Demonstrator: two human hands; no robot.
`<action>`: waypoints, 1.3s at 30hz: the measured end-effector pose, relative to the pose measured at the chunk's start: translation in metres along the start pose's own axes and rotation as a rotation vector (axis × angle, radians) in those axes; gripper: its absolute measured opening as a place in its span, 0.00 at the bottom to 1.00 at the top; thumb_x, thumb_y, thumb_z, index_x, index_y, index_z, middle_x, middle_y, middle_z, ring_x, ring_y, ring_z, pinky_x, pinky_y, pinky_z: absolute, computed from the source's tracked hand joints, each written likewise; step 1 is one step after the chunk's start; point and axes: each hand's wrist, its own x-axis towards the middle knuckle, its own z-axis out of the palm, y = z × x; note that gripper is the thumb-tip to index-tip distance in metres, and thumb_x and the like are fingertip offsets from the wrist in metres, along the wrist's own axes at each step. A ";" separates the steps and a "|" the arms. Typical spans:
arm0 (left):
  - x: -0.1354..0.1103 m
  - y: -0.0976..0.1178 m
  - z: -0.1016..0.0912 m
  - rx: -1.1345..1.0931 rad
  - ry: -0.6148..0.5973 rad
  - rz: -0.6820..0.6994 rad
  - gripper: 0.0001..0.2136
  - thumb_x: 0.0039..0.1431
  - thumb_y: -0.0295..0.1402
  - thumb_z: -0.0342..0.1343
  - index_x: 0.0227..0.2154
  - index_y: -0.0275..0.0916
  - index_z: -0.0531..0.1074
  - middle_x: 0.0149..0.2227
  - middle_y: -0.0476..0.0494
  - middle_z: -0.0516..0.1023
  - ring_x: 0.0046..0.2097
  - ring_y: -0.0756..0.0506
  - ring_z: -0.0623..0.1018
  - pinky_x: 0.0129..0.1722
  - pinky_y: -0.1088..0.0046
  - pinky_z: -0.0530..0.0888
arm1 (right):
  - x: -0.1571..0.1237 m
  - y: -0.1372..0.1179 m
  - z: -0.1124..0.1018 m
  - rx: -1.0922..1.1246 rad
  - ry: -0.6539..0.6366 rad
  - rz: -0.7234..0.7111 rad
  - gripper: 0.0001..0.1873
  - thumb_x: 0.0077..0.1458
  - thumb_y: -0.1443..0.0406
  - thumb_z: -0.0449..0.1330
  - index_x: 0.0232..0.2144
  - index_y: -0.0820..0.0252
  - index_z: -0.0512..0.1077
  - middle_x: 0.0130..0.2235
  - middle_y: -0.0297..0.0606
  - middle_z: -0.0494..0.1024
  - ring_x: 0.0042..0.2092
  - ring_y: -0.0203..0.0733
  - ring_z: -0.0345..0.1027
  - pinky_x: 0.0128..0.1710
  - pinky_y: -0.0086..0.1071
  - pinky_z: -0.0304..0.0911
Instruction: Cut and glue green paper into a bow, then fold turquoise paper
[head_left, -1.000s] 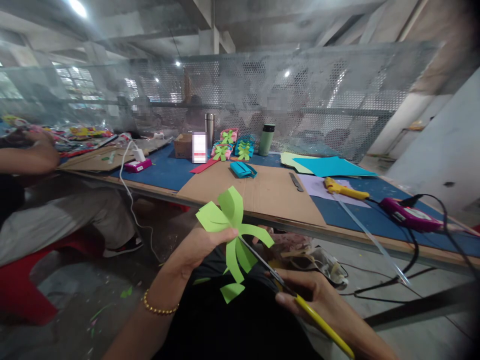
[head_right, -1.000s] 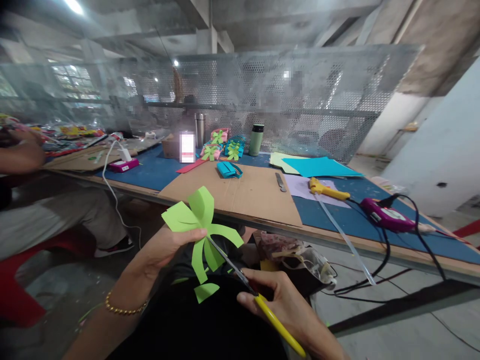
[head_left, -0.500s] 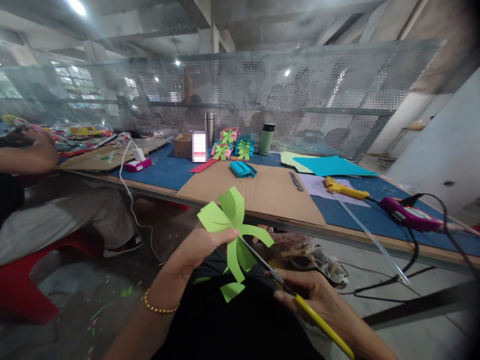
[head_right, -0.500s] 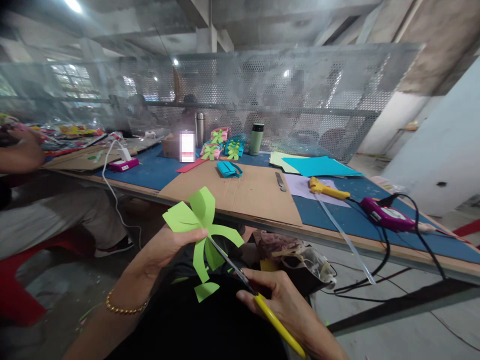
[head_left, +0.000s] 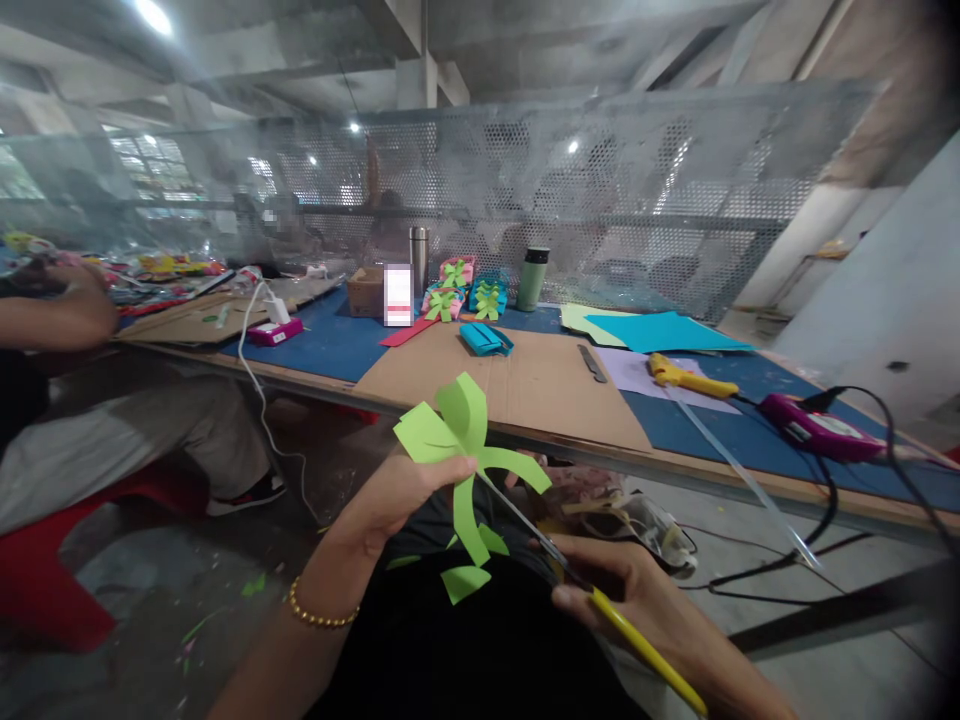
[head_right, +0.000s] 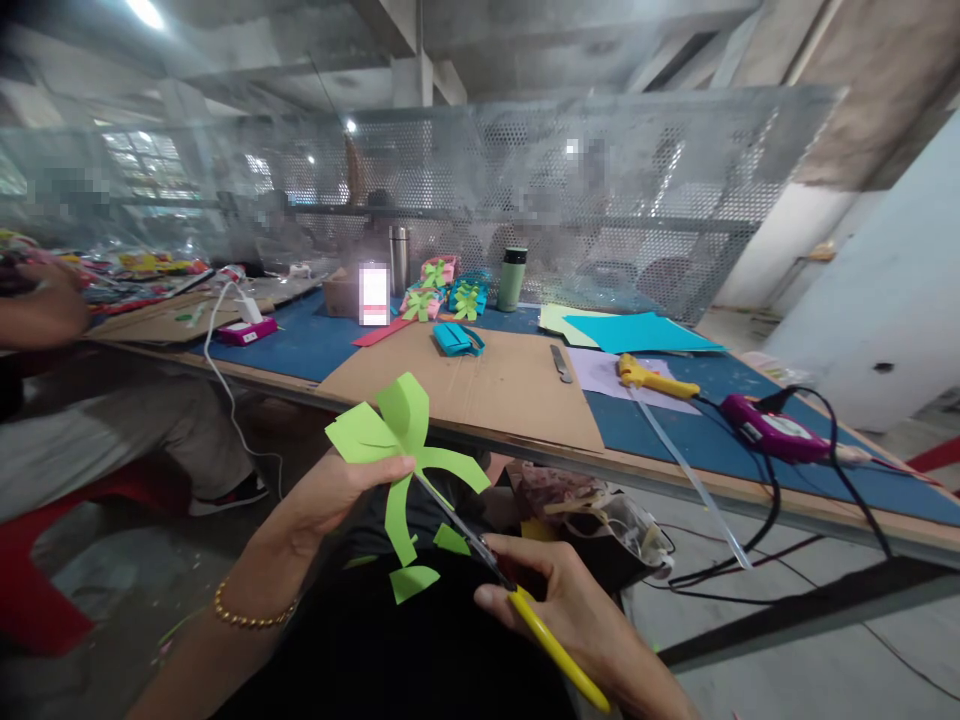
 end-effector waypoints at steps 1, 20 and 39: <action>0.001 0.000 0.000 -0.002 0.011 0.001 0.24 0.48 0.32 0.69 0.50 0.39 0.75 0.48 0.41 0.82 0.49 0.40 0.80 0.56 0.59 0.72 | -0.001 0.000 0.000 -0.001 -0.002 0.004 0.22 0.56 0.55 0.65 0.52 0.55 0.78 0.38 0.39 0.80 0.46 0.54 0.72 0.45 0.39 0.69; 0.014 0.005 0.027 -0.244 0.498 0.384 0.26 0.46 0.33 0.71 0.50 0.41 0.73 0.49 0.46 0.81 0.50 0.44 0.79 0.55 0.64 0.74 | 0.015 0.015 0.030 0.073 0.264 -0.102 0.20 0.53 0.49 0.64 0.38 0.60 0.79 0.33 0.38 0.77 0.35 0.44 0.69 0.35 0.32 0.66; 0.015 -0.018 0.033 -0.125 0.575 0.371 0.22 0.51 0.38 0.68 0.49 0.41 0.74 0.46 0.45 0.82 0.56 0.40 0.76 0.61 0.60 0.69 | 0.052 0.020 0.060 0.362 0.461 0.003 0.31 0.48 0.41 0.65 0.42 0.58 0.74 0.21 0.25 0.60 0.19 0.30 0.52 0.15 0.24 0.53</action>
